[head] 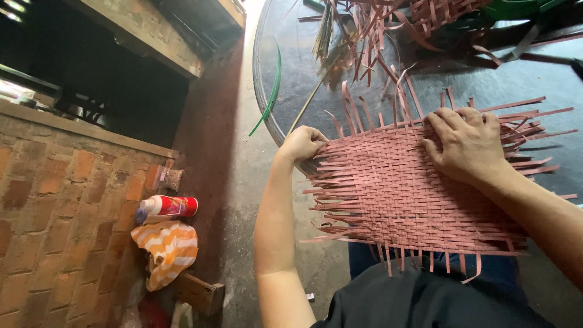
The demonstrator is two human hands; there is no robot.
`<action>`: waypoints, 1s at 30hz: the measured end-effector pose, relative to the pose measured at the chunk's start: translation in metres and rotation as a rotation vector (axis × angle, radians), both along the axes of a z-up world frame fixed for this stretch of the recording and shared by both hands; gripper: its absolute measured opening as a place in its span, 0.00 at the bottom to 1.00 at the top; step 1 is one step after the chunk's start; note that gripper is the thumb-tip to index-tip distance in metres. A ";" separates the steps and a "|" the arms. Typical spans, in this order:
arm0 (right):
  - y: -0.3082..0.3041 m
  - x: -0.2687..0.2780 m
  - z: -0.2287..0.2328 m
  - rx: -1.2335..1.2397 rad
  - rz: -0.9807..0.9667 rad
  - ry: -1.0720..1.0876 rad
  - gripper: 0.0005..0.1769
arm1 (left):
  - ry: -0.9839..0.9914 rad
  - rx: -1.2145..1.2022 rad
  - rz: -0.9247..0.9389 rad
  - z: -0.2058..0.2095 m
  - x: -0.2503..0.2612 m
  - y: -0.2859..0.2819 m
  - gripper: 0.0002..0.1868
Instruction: A person is weaving a mat using pink plastic strips on a circular table.
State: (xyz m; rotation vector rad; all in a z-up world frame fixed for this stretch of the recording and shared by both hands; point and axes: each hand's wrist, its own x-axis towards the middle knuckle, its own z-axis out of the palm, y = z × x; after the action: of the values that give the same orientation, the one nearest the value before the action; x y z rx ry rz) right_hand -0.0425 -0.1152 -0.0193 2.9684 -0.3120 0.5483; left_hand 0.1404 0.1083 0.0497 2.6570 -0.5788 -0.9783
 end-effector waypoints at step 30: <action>-0.012 0.028 -0.001 -0.147 0.101 -0.152 0.19 | -0.420 -0.227 -0.275 -0.044 -0.100 -0.092 0.35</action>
State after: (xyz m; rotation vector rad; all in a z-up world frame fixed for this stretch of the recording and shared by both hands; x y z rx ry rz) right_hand -0.0146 -0.1274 -0.0201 2.8177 -0.1276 0.7751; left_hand 0.0401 0.0164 0.0060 2.6243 -1.0970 -0.3737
